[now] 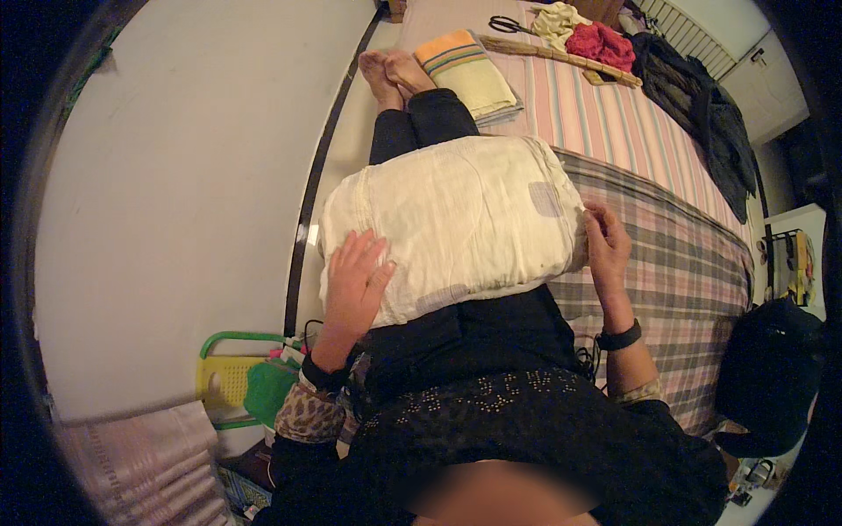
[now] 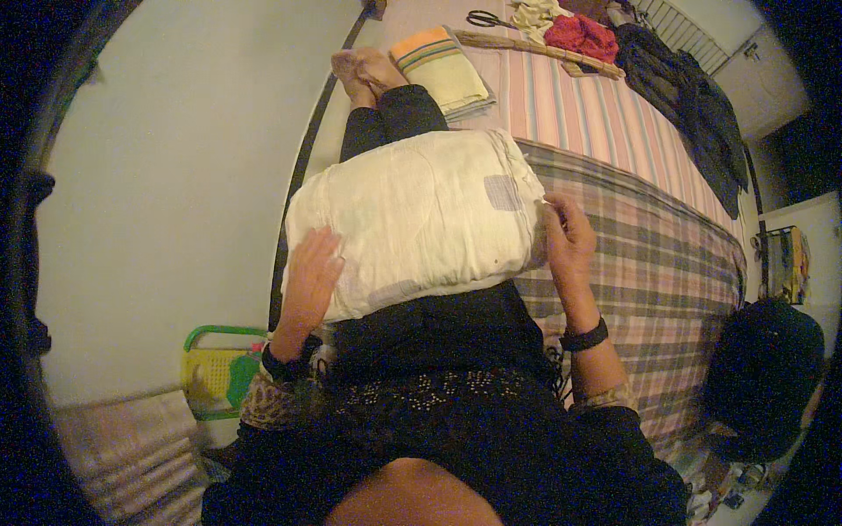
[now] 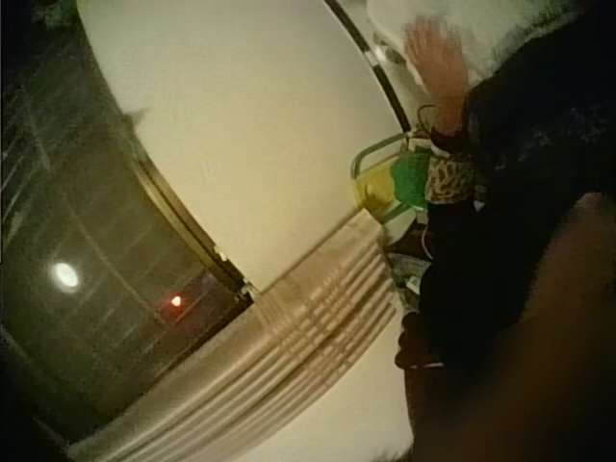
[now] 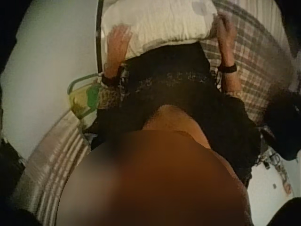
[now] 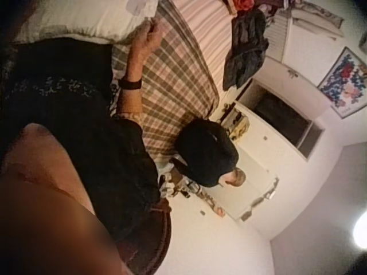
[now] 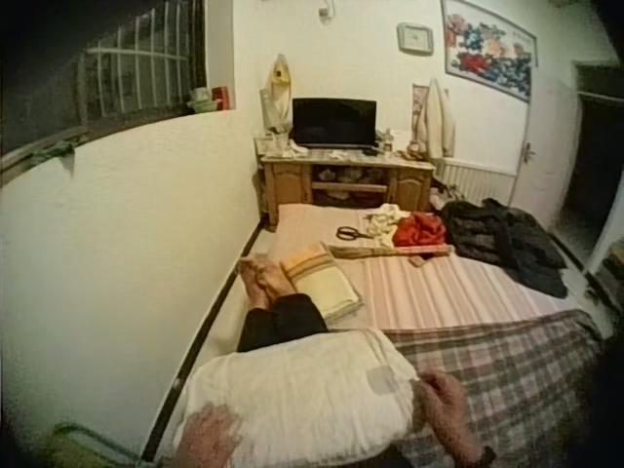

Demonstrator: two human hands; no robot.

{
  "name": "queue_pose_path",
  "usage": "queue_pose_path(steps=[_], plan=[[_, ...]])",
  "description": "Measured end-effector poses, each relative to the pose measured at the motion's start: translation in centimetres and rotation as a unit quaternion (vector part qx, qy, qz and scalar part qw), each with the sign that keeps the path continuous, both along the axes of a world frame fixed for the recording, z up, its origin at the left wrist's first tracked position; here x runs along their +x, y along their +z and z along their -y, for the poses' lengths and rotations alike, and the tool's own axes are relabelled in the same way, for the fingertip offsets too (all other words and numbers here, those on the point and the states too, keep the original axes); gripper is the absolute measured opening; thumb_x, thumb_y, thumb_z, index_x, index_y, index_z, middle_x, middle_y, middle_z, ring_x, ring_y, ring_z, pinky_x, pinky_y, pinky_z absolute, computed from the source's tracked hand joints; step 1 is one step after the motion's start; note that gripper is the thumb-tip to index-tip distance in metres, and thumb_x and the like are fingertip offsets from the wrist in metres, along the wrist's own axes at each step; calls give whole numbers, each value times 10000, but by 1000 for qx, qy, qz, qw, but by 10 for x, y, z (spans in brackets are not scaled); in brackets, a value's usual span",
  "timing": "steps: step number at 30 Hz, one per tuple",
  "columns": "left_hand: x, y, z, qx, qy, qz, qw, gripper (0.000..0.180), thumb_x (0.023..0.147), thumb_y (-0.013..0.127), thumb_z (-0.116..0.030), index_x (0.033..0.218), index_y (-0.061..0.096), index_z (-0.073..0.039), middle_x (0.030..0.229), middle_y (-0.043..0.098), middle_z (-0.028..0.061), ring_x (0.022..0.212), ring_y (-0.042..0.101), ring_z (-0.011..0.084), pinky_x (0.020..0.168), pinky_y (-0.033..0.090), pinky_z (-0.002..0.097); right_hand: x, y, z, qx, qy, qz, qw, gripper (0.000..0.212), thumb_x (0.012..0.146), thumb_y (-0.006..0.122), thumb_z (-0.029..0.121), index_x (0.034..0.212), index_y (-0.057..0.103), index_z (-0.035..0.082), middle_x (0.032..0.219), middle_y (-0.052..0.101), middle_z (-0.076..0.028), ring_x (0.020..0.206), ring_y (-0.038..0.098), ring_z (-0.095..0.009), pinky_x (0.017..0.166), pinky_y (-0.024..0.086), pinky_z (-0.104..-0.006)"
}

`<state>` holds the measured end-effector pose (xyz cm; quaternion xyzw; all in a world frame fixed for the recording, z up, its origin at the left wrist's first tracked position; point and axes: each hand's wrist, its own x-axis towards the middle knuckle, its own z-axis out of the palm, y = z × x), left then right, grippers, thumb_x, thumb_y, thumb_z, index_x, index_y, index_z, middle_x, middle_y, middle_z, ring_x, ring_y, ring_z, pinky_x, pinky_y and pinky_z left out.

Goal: The person folds a white cloth diaper on their lap, then folds a red crocheted cloth. They place the folded red cloth on the bed and continue folding the white diaper, stacking it with other folded items.

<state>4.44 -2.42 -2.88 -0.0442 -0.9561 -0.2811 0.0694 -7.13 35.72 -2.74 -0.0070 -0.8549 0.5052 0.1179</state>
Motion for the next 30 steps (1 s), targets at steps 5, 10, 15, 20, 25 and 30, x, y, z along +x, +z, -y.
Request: queue_pose_path(steps=[5,10,15,20,25,30], plan=[[-21,1,-20,-21,34,-53,998,554,961,538,-350,1411,454,-39,1498,376,194,1419,276,385,1145,171,537,-3,5,4,-28,20,124,992,298,918,656,295,962,675,0,786,650,-57,737,563,-114,692,468,-280],[-17,-21,-33,-59,43,-45,996,601,960,508,-400,1452,411,-68,1528,332,177,1433,249,376,1154,137,543,-6,-3,-3,-37,34,156,986,333,915,663,321,909,677,-12,729,612,-8,698,521,-96,638,444,-277],[-14,-35,-27,-52,51,-51,996,616,937,533,-392,1450,416,-71,1531,331,173,1428,257,377,1153,143,544,-14,-47,-26,-103,-17,151,983,326,937,624,317,922,683,-4,790,649,-25,722,552,-110,664,457,-291],[-15,-49,-20,-46,35,-87,995,629,885,610,-325,1436,438,-74,1507,365,198,1403,294,402,1150,185,537,-10,-79,-41,124,31,91,988,408,1008,455,358,1097,676,27,1075,683,-165,1009,636,-273,909,472,-382],[-37,-54,17,86,47,11,995,510,960,482,-255,1411,461,-17,1507,377,209,1412,296,388,1178,174,496,-16,-35,-41,42,-68,73,994,409,945,555,410,1174,639,82,1113,675,-166,1025,642,-329,875,507,-421],[-72,-58,48,7,12,99,995,550,986,448,-297,1475,350,-64,1552,254,210,1450,215,365,1185,175,504,-36,1,13,97,40,-226,968,399,945,596,314,1248,573,57,1180,608,-176,1096,581,-362,952,467,-442]])
